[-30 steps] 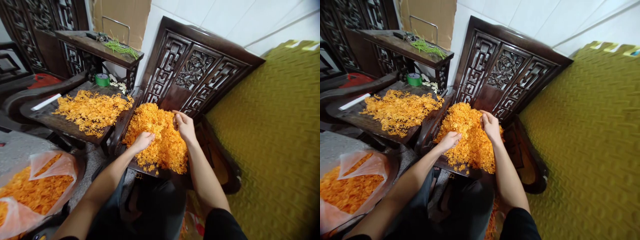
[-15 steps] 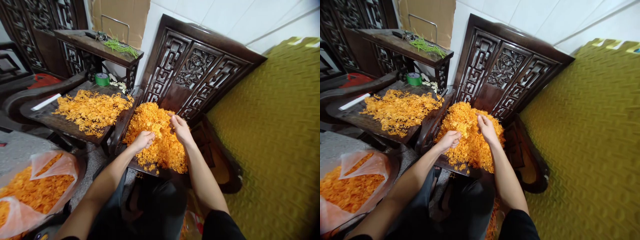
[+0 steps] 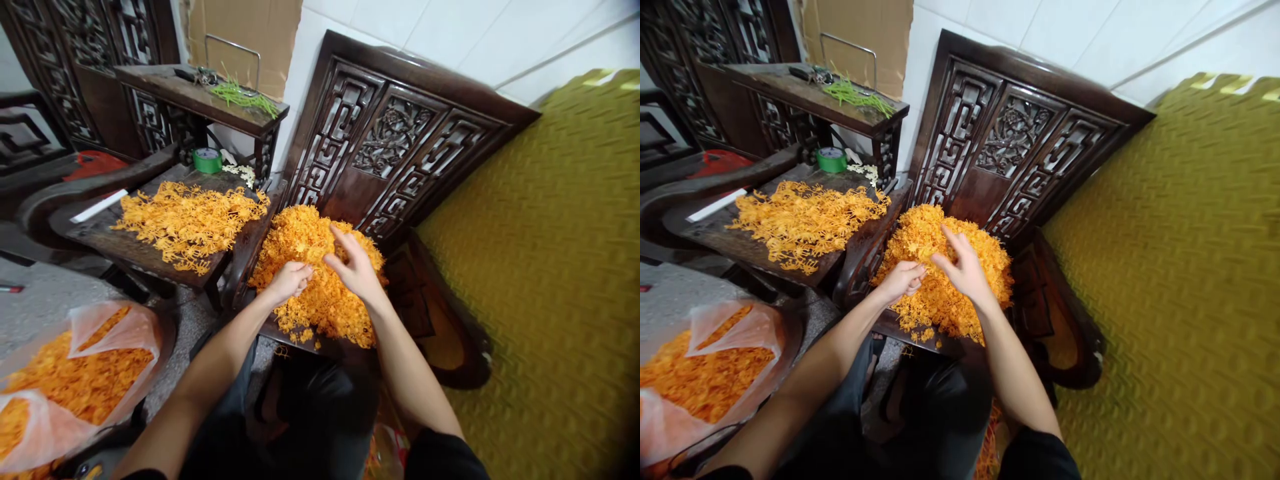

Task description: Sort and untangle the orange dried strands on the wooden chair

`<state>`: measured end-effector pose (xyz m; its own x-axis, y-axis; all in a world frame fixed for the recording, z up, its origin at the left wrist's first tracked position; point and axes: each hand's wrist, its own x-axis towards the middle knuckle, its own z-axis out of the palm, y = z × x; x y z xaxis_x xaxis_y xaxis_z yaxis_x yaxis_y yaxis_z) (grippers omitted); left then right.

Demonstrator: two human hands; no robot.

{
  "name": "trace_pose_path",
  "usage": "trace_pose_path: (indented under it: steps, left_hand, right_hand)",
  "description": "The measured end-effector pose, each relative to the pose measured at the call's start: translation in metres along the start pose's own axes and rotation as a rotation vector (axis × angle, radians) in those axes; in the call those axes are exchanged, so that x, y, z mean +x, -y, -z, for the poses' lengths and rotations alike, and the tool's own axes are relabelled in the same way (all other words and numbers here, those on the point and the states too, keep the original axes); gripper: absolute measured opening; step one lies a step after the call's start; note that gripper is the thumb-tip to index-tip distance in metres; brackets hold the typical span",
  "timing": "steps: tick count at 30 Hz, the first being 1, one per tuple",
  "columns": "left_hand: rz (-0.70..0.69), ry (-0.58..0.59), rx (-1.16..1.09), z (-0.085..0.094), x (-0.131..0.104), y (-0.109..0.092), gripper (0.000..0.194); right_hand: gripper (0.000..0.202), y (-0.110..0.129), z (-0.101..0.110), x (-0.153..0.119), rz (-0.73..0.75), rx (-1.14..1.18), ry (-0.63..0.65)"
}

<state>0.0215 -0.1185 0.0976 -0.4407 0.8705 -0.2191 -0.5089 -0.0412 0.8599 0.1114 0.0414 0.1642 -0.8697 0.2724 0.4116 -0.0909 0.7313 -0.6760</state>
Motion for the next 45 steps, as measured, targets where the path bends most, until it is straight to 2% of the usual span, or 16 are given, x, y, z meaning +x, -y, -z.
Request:
trace_pose_path:
  steps: [3,5,8,13,16,20,22,25,26,27,31,33,35,40,42,45]
  left_hand:
    - [-0.011,-0.008,0.048,-0.004,0.000,0.000,0.035]
    - [-0.017,0.006,0.054,-0.006,0.000,-0.002,0.036]
    - [0.006,0.011,0.064,-0.003,-0.001,-0.005,0.038]
    - [0.070,-0.011,0.164,0.010,-0.003,-0.006,0.037]
    - [0.069,-0.036,0.263,0.014,-0.003,-0.006,0.035]
    - [0.011,-0.056,0.414,0.013,-0.001,-0.002,0.029]
    - [-0.029,-0.055,0.496,0.012,0.000,0.000,0.030]
    - [-0.064,-0.074,0.602,0.014,0.001,0.002,0.035]
    - [-0.071,-0.081,0.627,0.015,0.001,0.001,0.035]
    - [-0.078,-0.087,0.648,0.015,0.001,0.000,0.036]
    - [-0.102,-0.064,0.744,0.011,0.000,-0.006,0.034]
    - [-0.125,-0.048,0.787,0.008,0.000,-0.008,0.033]
    - [-0.138,-0.044,0.768,0.006,0.001,-0.007,0.032]
    - [-0.016,-0.073,0.479,0.014,0.002,-0.001,0.034]
    - [0.024,-0.048,0.396,0.017,0.001,0.000,0.033]
    - [0.053,0.013,0.272,0.015,-0.001,-0.001,0.032]
  right_hand:
    - [0.030,0.013,-0.009,0.003,0.110,-0.089,-0.132]
    - [0.037,0.010,-0.017,0.006,0.043,-0.054,-0.340]
    - [0.038,-0.003,-0.022,0.009,-0.112,0.092,-0.392]
    - [0.038,-0.008,0.010,0.017,-0.127,0.368,-0.646]
    - [0.031,0.011,0.025,0.014,-0.039,0.193,-0.295]
    - [0.033,0.030,0.012,0.008,0.141,-0.116,0.204]
    - [0.035,0.028,0.007,0.011,0.147,-0.120,0.108]
    - [0.044,0.018,0.016,0.022,0.034,-0.001,-0.358]
    - [0.044,0.015,0.020,0.025,0.002,0.023,-0.414]
    - [0.042,0.014,0.023,0.028,-0.006,0.021,-0.371]
    - [0.033,0.018,0.014,0.029,0.150,-0.162,0.191]
    - [0.033,0.020,0.003,0.029,0.213,-0.204,0.357]
    - [0.030,0.017,-0.003,0.031,0.225,-0.195,0.300]
    - [0.034,0.007,0.015,0.035,0.004,-0.008,-0.445]
    - [0.034,0.008,0.022,0.028,-0.036,0.045,-0.376]
    - [0.033,0.017,0.019,0.011,0.036,-0.068,-0.044]
